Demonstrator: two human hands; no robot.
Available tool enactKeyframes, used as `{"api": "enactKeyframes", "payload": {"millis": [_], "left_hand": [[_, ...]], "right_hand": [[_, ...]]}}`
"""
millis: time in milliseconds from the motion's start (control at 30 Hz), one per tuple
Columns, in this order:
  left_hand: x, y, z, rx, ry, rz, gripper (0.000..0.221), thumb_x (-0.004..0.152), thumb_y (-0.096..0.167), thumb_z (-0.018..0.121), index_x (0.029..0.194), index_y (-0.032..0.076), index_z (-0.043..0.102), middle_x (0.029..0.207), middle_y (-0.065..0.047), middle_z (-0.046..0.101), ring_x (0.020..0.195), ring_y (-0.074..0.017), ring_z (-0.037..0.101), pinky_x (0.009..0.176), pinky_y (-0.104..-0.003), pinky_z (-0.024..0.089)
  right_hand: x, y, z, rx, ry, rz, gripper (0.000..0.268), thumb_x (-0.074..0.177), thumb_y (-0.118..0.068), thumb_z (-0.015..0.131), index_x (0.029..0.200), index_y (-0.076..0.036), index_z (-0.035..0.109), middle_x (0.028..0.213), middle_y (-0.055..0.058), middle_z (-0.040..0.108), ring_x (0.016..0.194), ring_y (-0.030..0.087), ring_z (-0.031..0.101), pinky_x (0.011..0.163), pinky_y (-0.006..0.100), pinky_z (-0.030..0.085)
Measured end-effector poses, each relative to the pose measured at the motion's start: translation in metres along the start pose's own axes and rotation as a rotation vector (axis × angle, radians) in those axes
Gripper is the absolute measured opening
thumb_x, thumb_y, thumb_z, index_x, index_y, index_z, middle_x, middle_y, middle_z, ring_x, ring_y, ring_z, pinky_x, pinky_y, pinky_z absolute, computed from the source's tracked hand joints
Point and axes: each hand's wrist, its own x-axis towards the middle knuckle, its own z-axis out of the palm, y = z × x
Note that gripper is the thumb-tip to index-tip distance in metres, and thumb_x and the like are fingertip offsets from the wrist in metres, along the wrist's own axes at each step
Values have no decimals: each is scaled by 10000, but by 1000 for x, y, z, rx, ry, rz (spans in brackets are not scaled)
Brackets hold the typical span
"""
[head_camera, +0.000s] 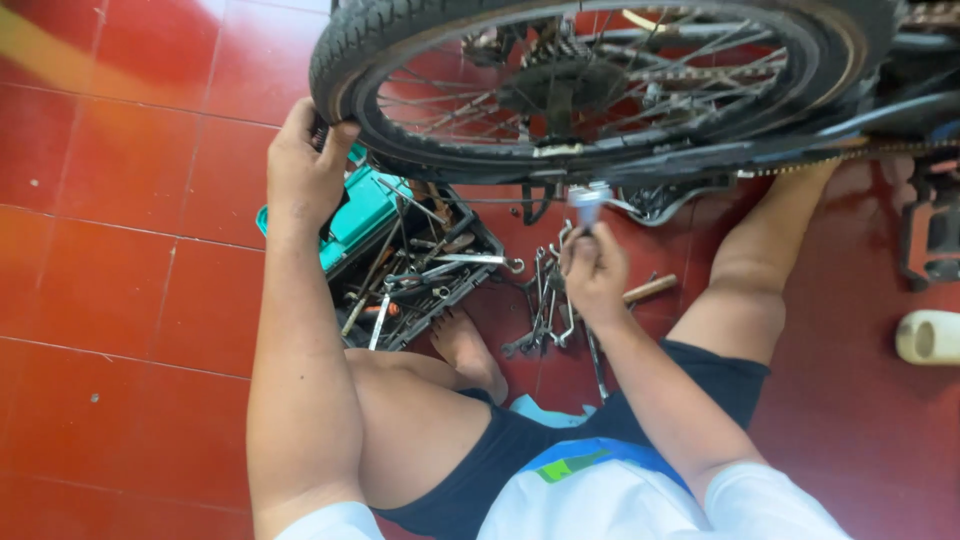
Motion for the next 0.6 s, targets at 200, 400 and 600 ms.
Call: {"api": "enactKeyframes", "payload": {"millis": [200,400,600], "left_hand": [[-1,20,-3,113,-23,-86,410,977,382,752,1253,106,630,921,-17,717,715,-120,680,614,-291,519],[-1,12,-1,68,-7,-18,469,986,480,717,1214,81,630,890,-29,680,684,-124,659,595,-288,507],[3,2,-8,145,-27,71,138,1014,-29,675,1128,-15,600,951,-106,685,691,-183,654,574,-316,565]], "right_hand": [[1,33,-11,214,248,-120,155,1156,-258,373,1158,-119,442,872,54,596,681,148,593,638,286,510],[-10,23,23,101,-24,71,192,1129,-169,345,1045,-66,483,754,24,467,627,124,503,602,277,466],[-70,83,-12,-487,-338,542,338,1033,-327,542,1209,-75,681,698,95,685,579,240,614,577,391,487]]}}
